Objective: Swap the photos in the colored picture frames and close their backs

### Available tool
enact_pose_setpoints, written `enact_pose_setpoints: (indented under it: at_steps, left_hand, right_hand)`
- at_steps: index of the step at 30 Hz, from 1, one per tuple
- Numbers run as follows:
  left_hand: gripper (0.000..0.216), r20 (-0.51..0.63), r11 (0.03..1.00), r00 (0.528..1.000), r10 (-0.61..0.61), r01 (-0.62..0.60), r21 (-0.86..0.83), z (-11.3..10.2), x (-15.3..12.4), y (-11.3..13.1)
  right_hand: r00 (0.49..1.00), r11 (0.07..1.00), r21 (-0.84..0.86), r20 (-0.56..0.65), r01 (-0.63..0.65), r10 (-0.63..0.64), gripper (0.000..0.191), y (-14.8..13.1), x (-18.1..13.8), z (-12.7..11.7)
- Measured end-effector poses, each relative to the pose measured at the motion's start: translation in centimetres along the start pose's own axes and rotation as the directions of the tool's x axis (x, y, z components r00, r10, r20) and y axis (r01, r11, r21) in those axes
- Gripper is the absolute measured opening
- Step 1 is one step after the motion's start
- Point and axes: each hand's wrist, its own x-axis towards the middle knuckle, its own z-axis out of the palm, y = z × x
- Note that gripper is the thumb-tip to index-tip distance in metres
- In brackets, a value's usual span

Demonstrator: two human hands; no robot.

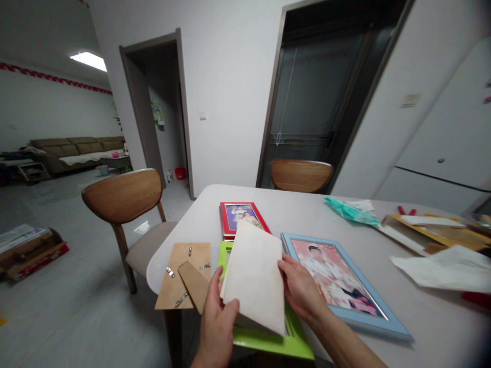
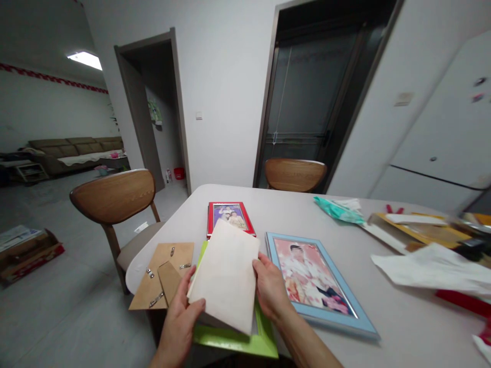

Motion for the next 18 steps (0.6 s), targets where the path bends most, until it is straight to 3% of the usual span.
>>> enact_pose_setpoints:
  at_steps: [3, 7, 10, 13, 18]
  left_hand:
    - [0.055, 0.058, 0.941, 0.995, 0.079, -0.093, 0.324, -1.7, 0.7, 0.0]
    - [0.047, 0.254, 0.705, 0.959, 0.127, -0.268, 0.656, -2.8, 0.9, -0.4]
    - [0.047, 0.363, 0.596, 0.923, 0.125, -0.363, 0.716, -2.8, 0.6, -0.8]
    - [0.051, 0.411, 0.563, 0.907, 0.092, -0.388, 0.73, -2.7, 0.4, -0.7]
    - [0.065, 0.454, 0.532, 0.891, 0.014, -0.39, 0.751, -2.8, 0.5, 0.3]
  right_hand:
    - [0.997, 0.989, -0.12, -0.002, -0.081, 0.081, 0.046, -0.2, 0.4, -1.0]
    - [0.991, 0.981, -0.158, 0.055, -0.11, 0.12, 0.049, 0.6, 0.8, -1.5]
    - [0.99, 0.983, -0.161, 0.094, -0.09, 0.106, 0.053, 1.0, 1.1, -1.3]
    - [0.991, 0.98, -0.18, 0.095, -0.08, 0.098, 0.054, 1.0, 1.3, -0.9]
    - [0.998, 0.952, -0.299, -0.03, -0.067, 0.061, 0.053, 0.8, 2.0, -0.7]
